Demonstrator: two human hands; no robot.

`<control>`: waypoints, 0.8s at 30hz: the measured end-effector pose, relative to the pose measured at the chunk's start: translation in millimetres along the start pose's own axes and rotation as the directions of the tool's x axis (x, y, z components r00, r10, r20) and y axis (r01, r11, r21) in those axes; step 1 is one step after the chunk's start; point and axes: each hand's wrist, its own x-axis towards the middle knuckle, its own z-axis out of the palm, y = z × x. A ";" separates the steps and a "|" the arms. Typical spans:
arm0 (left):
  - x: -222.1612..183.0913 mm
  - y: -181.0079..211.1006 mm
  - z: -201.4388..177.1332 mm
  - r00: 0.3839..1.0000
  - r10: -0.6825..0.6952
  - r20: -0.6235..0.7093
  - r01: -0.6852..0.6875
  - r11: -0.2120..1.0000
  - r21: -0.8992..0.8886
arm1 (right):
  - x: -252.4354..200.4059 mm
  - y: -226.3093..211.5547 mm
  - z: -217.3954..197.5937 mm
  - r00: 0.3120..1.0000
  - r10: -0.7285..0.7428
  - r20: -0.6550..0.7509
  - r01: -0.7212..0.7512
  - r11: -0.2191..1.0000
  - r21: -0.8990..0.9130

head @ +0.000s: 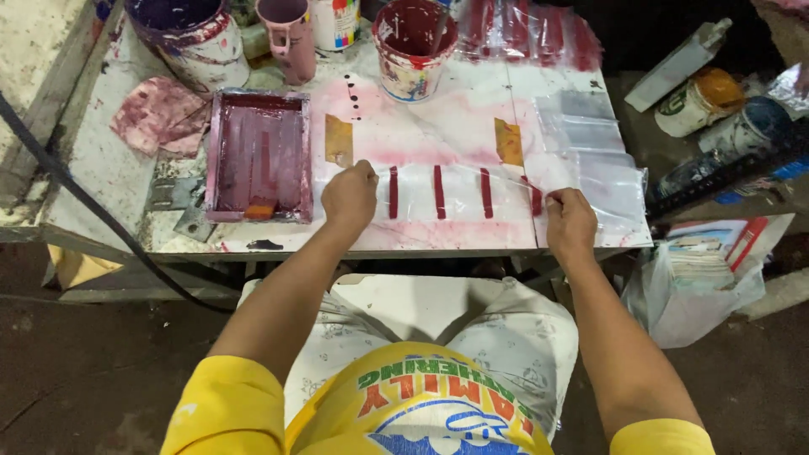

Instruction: The person prepares for screen printing by spreading ink on a frame and organizing plastic bags on the workbench.

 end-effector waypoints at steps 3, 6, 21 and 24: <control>3.0 15.3 -25.3 0.999 0.035 0.000 -0.035 0.997 0.067 | -4.6 -26.5 -15.0 0.998 -0.031 -0.047 0.033 0.998 0.045; 14.6 29.4 -45.7 0.981 0.158 -0.114 -0.142 0.981 0.136 | 8.7 -20.1 -24.1 0.993 -0.065 -0.099 0.070 0.996 0.047; 205.2 180.5 -71.8 0.755 0.598 -0.269 -0.423 0.757 0.498 | 186.5 21.0 -82.3 0.981 0.147 -0.124 -0.122 0.975 0.184; 250.3 205.3 -62.8 0.750 0.631 -0.200 -0.462 0.715 0.525 | 241.9 86.3 -59.2 0.981 0.000 -0.194 0.032 0.986 0.161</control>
